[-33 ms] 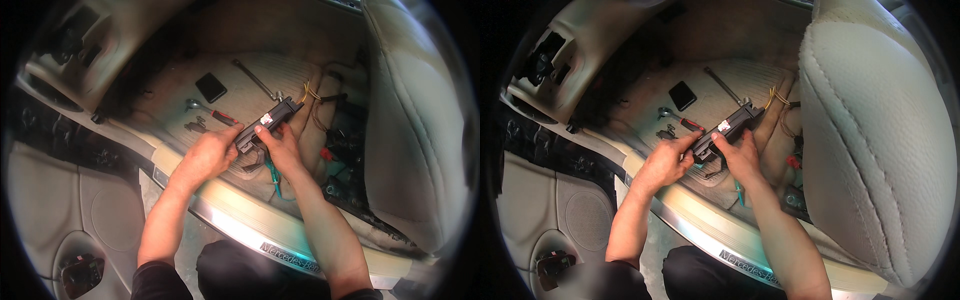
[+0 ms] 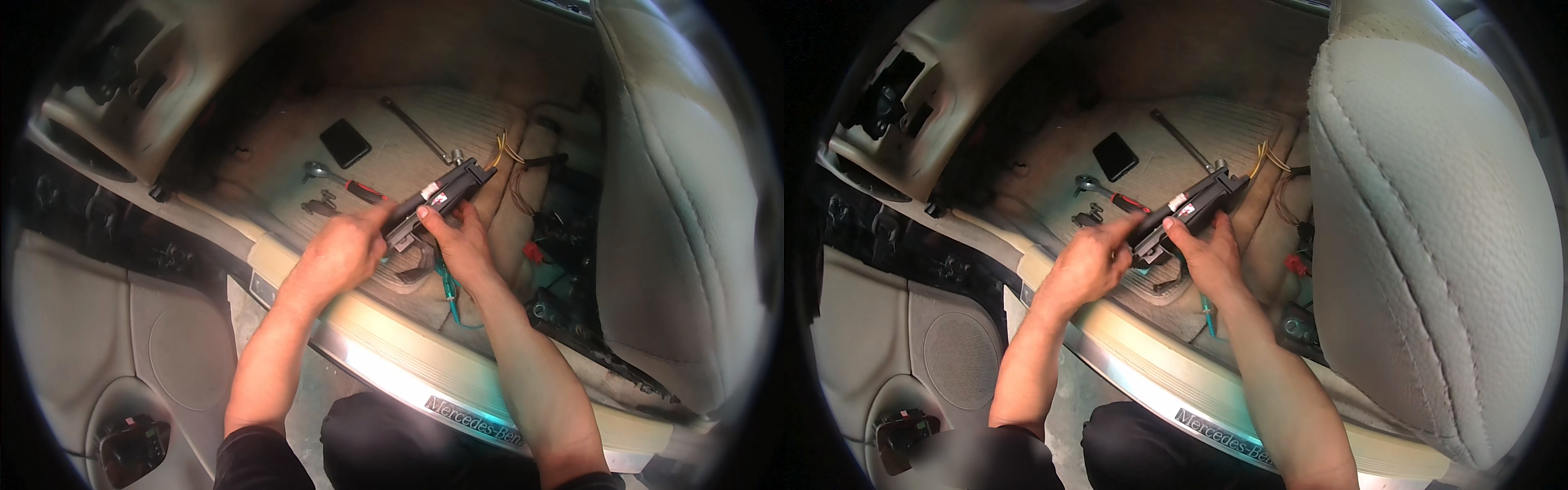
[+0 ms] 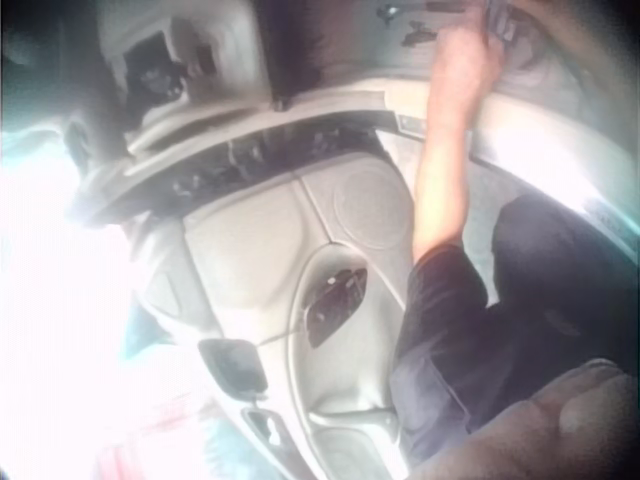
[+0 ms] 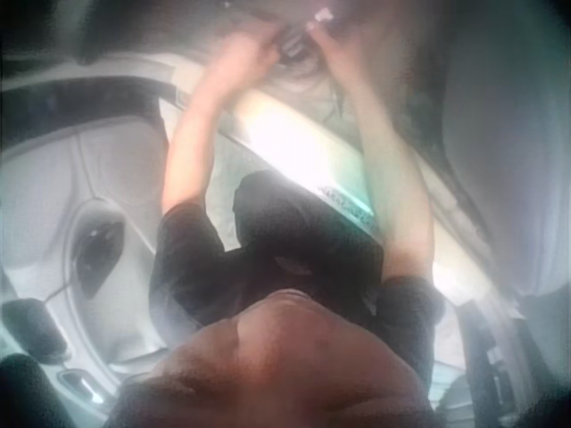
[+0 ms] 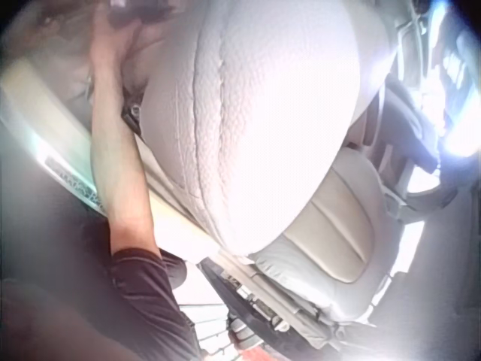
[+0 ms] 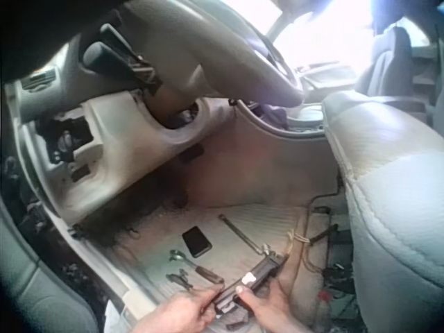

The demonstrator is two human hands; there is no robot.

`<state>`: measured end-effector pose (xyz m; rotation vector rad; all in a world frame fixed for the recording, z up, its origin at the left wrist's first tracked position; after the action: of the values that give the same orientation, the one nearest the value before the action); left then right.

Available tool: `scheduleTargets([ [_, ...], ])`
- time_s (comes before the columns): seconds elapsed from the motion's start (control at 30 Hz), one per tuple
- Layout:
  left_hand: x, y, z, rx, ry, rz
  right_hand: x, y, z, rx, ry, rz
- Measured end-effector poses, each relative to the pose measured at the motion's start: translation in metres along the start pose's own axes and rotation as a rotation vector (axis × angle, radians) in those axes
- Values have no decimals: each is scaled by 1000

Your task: The person uses a screwdriver to remove screws from a black electronic control unit located on the car floor. They open the casing to reveal the internal circuit board and relays, inspect the components, and then close the casing.

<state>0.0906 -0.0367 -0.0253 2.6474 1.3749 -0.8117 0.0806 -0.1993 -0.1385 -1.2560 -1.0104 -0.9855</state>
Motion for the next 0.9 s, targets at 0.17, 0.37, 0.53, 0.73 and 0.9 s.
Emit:
scheduleTargets([
  [0.17,7,1,-2,-32,-44,-46,10,0,1,15,3,-37],
  [0.37,16,0,7,-23,-308,18,4,2,1,17,69,-66],
  [0.53,29,11,13,47,-400,9,-2,3,5,80,145,-57],
  [0.73,11,11,22,-116,-33,158,1,-5,3,85,182,6],
  [0.9,0,8,24,-215,-48,314,20,-24,17,131,244,-44],
])
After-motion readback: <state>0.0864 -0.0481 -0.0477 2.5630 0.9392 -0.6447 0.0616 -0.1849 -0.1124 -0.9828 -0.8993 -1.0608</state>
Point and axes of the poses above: each hand's wrist, its own y-axis towards the middle knuckle, its own z-axis out of the palm, x = y × z, the point moved 8 cm from there along y, towards the middle knuckle, and after that the axes turned 15 degrees about x, right-handed, at the moved point
